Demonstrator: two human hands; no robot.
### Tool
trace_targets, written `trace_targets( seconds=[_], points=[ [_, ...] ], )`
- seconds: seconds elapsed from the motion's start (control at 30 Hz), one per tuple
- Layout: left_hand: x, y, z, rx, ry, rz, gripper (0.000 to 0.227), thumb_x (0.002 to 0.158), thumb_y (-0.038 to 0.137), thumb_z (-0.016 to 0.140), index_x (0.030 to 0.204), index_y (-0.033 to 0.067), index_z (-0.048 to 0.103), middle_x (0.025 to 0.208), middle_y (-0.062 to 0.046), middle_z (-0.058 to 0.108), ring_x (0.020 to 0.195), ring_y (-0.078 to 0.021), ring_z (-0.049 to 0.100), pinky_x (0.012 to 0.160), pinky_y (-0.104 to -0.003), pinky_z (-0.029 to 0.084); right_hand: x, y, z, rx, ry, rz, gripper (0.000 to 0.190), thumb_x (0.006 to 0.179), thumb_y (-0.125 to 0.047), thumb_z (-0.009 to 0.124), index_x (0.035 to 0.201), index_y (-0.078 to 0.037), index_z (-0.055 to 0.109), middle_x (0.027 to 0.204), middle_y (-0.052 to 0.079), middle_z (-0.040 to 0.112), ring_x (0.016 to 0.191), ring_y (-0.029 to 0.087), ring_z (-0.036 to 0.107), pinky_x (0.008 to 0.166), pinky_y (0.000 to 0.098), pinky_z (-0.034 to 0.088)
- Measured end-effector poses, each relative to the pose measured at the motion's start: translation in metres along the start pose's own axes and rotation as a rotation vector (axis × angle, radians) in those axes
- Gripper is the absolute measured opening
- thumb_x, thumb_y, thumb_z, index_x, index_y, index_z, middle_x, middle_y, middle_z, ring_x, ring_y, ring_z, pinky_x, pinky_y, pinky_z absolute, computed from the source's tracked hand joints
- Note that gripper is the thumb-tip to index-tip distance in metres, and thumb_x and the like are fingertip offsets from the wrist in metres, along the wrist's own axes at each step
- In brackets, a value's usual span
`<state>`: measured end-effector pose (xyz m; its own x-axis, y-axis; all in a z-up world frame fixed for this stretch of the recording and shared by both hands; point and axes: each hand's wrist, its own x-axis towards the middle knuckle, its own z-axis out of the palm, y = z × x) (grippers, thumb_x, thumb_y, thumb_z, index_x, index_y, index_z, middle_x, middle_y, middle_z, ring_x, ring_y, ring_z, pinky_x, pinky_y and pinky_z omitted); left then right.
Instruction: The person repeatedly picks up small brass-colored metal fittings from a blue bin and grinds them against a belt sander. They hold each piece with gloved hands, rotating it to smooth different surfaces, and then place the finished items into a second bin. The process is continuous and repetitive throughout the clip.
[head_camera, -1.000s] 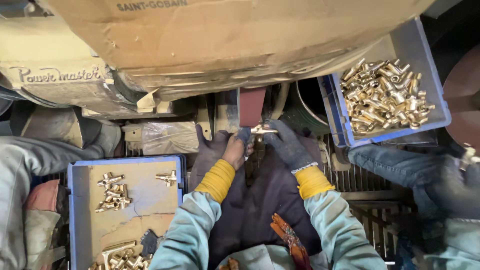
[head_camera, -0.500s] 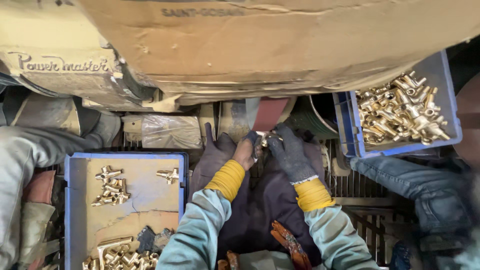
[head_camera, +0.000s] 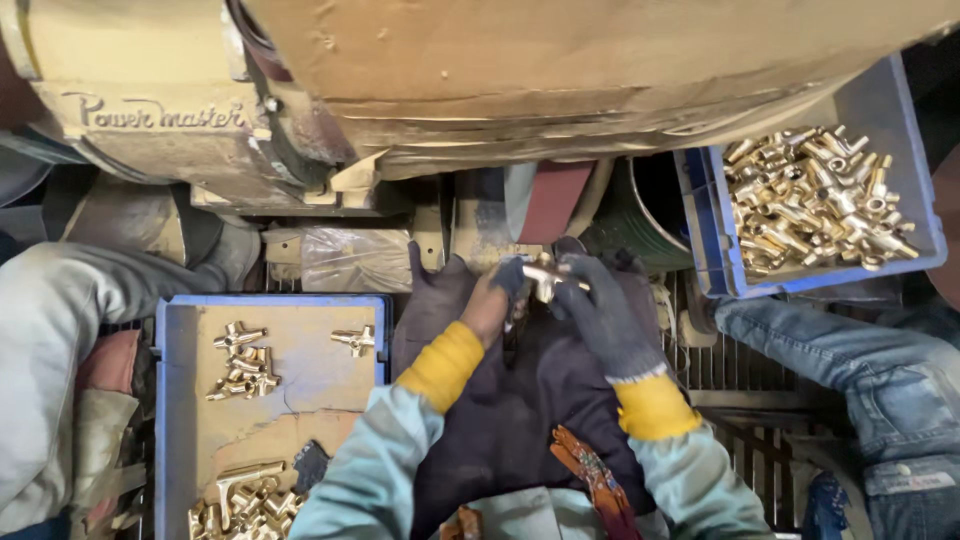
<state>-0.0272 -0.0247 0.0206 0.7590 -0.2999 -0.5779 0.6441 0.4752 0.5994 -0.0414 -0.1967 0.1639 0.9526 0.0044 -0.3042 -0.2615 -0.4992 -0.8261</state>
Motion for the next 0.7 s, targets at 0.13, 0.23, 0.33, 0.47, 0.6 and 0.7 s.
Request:
trace_targets(
  seconds=[0.13,0.23,0.33,0.47,0.6,0.7],
  points=[
    [-0.004,-0.006,0.006,0.007,-0.109,0.028,0.019,0.098,0.014,0.056,0.116,0.0140,0.060,0.080,0.000,0.059,0.062,-0.0087,0.052,0.053,-0.026,0.043,-0.010,0.015,-0.013,0.128,0.022,-0.224,0.042,0.094,-0.012,0.066,0.134,-0.001,0.058,0.110,0.010,0.070,0.095,0.016,0.068,0.083,0.0295,0.055],
    [0.028,-0.007,0.010,-0.130,-0.085,-0.035,0.016,0.104,0.024,0.060,0.110,0.0091,0.058,0.080,0.000,0.056,0.062,-0.0089,0.050,0.052,-0.025,0.041,0.022,0.055,0.006,0.214,0.055,-0.252,0.037,0.098,-0.011,0.065,0.131,0.001,0.054,0.126,0.013,0.064,0.116,0.018,0.061,0.098,0.0305,0.051],
    [0.051,-0.018,0.006,-0.216,0.033,-0.152,0.014,0.101,0.023,0.060,0.107,0.0106,0.057,0.078,0.000,0.057,0.059,-0.0094,0.050,0.049,-0.025,0.040,0.044,0.084,0.015,0.206,0.051,-0.239,0.036,0.098,-0.011,0.064,0.131,0.000,0.055,0.126,0.013,0.063,0.117,0.018,0.060,0.099,0.0305,0.050],
    [0.079,-0.039,-0.008,-0.268,0.098,-0.179,0.013,0.100,0.023,0.060,0.103,0.0100,0.057,0.075,0.000,0.056,0.057,-0.0095,0.049,0.048,-0.025,0.040,0.062,0.087,0.021,0.138,0.063,-0.186,0.034,0.098,-0.012,0.063,0.129,-0.001,0.057,0.108,0.011,0.067,0.093,0.018,0.062,0.083,0.0309,0.052],
    [0.089,-0.046,-0.023,-0.248,0.128,-0.172,0.013,0.100,0.022,0.059,0.100,0.0096,0.062,0.073,0.001,0.055,0.055,-0.0091,0.049,0.047,-0.025,0.041,0.070,0.072,0.030,0.318,0.005,0.078,0.025,0.099,-0.017,0.061,0.117,-0.001,0.060,0.086,0.007,0.066,0.067,0.014,0.058,0.060,0.0298,0.049],
    [0.079,-0.035,-0.023,-0.216,0.143,-0.126,0.018,0.101,0.029,0.057,0.096,0.0121,0.060,0.073,-0.001,0.057,0.054,-0.0095,0.049,0.047,-0.025,0.040,0.071,0.061,0.036,0.510,-0.023,0.145,0.023,0.100,-0.019,0.061,0.113,0.000,0.061,0.078,0.008,0.062,0.060,0.015,0.056,0.058,0.0295,0.049]
  ],
)
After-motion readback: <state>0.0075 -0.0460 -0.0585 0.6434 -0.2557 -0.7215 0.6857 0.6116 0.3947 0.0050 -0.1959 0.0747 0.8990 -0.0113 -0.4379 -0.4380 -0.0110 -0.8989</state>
